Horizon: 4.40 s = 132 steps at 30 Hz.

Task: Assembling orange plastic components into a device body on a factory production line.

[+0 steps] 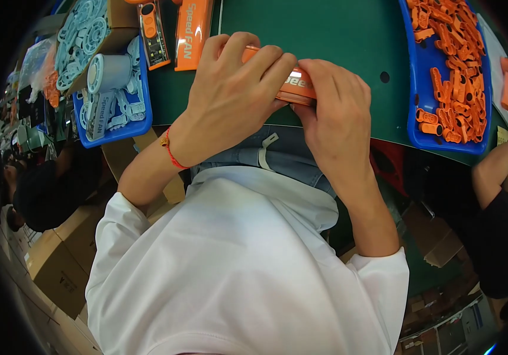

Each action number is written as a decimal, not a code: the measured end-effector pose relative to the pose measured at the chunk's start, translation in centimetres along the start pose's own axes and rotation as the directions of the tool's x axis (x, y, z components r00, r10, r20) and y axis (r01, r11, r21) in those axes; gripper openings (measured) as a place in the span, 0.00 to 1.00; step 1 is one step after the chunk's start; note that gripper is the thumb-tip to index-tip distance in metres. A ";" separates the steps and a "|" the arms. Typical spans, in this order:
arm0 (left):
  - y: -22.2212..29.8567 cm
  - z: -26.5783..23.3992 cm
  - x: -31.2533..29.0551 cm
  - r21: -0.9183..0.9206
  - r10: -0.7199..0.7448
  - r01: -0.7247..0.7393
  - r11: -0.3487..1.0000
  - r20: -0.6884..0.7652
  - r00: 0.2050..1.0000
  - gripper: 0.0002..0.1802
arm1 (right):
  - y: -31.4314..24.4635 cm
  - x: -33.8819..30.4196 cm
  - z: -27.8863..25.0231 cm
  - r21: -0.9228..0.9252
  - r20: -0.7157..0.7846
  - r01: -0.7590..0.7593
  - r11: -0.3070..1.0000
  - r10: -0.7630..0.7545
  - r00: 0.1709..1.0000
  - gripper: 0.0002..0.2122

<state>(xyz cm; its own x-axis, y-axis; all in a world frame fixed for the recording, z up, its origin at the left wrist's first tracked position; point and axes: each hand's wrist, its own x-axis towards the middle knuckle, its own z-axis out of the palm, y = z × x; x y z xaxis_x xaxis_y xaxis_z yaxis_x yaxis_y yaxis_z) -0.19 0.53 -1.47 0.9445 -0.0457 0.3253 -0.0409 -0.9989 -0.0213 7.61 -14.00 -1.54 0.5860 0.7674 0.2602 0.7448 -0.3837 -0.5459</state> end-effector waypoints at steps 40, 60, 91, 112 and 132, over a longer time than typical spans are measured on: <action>-1.5 -1.8 0.3 -0.316 -0.182 0.003 0.949 -0.539 0.823 0.29 | 0.2 0.7 -2.7 0.683 0.339 -0.408 0.605 0.233 0.912 0.30; 1.5 -2.6 -1.7 -0.961 -0.299 0.267 -0.066 0.274 0.914 0.21 | -2.0 -0.9 -0.3 0.678 0.038 -0.222 0.700 0.269 0.962 0.29; 1.3 -1.5 -1.9 -0.683 -0.488 0.148 0.716 -0.338 0.805 0.20 | -3.3 -0.4 0.9 0.592 -0.106 -0.030 0.806 0.115 0.988 0.22; 1.5 0.6 2.9 -0.601 -0.425 0.098 0.793 -0.430 0.796 0.23 | -0.6 6.3 0.0 0.892 -0.301 0.101 0.442 0.411 0.861 0.23; 1.1 1.0 1.8 -0.419 -0.329 0.107 0.902 -0.504 0.799 0.19 | -1.6 6.9 -0.4 0.951 -0.073 -0.099 0.292 0.524 0.848 0.17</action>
<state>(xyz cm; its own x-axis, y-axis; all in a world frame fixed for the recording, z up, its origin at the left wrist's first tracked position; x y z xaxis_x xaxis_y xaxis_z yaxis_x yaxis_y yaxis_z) 1.83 -0.69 -1.89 0.6039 0.2885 0.7430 -0.0726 -0.9084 0.4117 10.62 -8.30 1.43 0.9110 0.4124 -0.0072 -0.1436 0.3008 -0.9428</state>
